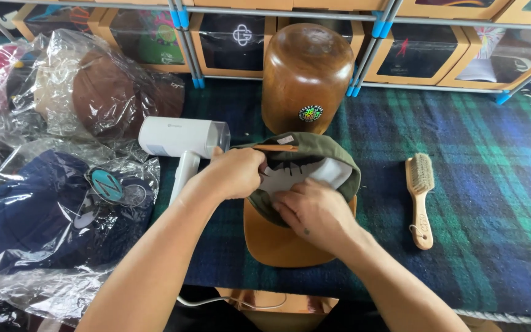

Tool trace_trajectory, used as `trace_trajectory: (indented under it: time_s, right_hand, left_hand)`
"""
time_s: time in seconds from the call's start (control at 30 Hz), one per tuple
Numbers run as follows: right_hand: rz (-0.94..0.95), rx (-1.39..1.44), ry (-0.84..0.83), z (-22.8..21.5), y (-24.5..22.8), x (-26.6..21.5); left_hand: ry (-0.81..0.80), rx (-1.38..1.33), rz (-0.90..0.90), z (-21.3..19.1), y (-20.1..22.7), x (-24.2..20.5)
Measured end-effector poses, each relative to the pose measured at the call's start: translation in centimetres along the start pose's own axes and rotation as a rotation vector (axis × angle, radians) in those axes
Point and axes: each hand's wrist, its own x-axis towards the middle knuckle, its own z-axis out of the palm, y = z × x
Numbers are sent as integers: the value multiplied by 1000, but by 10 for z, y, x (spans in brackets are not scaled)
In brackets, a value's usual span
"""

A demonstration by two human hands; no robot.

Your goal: Brushing and steaming a camouflage hat to clean and shape it before inserting a plastic shaper.

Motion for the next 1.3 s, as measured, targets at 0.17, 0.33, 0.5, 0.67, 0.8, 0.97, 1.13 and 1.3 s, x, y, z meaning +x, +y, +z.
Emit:
trace_trajectory:
  time_s: [0.17,0.33,0.5,0.67,0.8,0.97,1.13,1.3]
  right_hand:
    - [35,-301,-149,-47,35,-1]
    - [55,-481,-343,-42,51,-8]
    - [161,-335,-432,-36,31,-1]
    - [238,-230,-657,-59,14,8]
    - [147,-233,-770,-63,35,-2]
    - [157,-290,-769,-65,54,-3]
    - [193,-193,-725,-73,63,-2]
    - [174,-234,-693,-92,48,11]
  left_hand:
    - [-13,62,5,-4,5,-13]
    - [77,73,71,9,11,-2]
    - [38,644,-23,4,49,-28]
    - [122,902,17,27,86,-46]
    - [129,989,150,64,89,-23]
    - [479,465,377,140,64,69]
    - [339,160,324,112,64,68]
    - [-145,145,95,71,79,48]
